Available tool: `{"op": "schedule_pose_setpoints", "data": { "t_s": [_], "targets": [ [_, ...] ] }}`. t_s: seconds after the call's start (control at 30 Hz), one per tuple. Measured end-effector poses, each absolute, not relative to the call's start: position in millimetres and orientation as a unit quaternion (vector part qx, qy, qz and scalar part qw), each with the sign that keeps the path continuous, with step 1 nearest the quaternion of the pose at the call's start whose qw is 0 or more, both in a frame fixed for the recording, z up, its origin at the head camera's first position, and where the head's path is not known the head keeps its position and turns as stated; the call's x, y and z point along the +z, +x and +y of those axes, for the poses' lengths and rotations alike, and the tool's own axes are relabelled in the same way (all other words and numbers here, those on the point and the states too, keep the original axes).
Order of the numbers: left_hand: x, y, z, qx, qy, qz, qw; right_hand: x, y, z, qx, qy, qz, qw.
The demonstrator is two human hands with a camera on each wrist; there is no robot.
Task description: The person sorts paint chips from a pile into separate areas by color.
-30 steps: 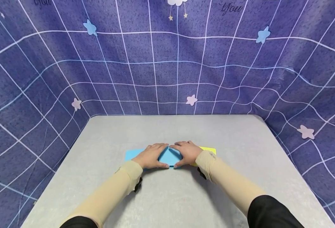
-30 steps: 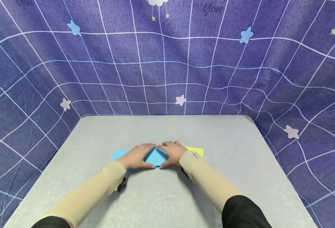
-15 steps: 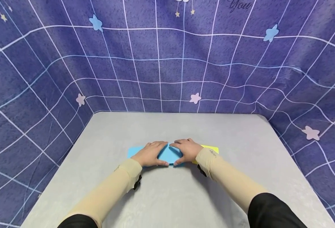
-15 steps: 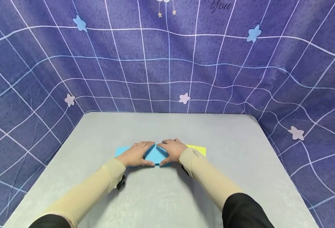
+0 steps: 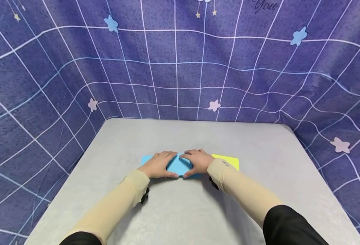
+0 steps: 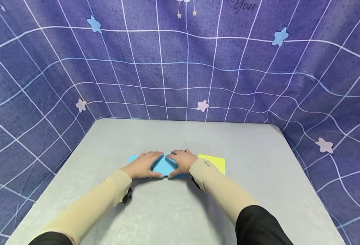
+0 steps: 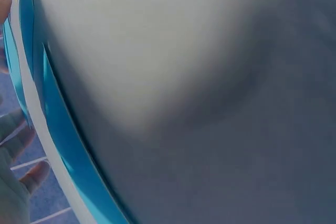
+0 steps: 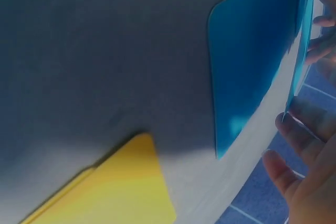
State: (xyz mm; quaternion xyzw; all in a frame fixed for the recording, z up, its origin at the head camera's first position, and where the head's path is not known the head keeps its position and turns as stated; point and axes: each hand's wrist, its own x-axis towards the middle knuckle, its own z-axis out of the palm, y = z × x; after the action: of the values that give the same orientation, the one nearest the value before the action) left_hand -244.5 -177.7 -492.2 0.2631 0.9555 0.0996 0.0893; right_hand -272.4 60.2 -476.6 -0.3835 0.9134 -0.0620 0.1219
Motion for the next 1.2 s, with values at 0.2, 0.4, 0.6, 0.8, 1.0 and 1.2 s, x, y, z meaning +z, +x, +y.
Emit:
{"op": "schedule_pose_setpoints", "data": {
  "t_s": [0.2, 0.4, 0.6, 0.8, 1.0, 1.2],
  "targets": [
    [-491, -243, -189, 0.104, 0.254, 0.957, 0.093, -475, -272, 49, -0.063, -0.379, 0.914, 0.131],
    [-488, -242, -202, 0.108, 0.254, 0.957, 0.085, -475, -270, 36, -0.064, -0.39, 0.909, 0.131],
    [-490, -238, -215, 0.102, 0.248, 0.96, 0.083, -479, -267, 22, -0.072, -0.405, 0.903, 0.128],
    [-493, -238, -228, 0.094, 0.245, 0.962, 0.078, -483, -268, 8, -0.065, -0.406, 0.903, 0.126],
    [-494, -234, -243, 0.09, 0.247, 0.963, 0.067, -487, -264, -8, -0.061, -0.412, 0.901, 0.119],
    [-492, -227, -257, 0.078, 0.26, 0.961, 0.054, -494, -259, -23, -0.06, -0.417, 0.9, 0.11]
  ]
}}
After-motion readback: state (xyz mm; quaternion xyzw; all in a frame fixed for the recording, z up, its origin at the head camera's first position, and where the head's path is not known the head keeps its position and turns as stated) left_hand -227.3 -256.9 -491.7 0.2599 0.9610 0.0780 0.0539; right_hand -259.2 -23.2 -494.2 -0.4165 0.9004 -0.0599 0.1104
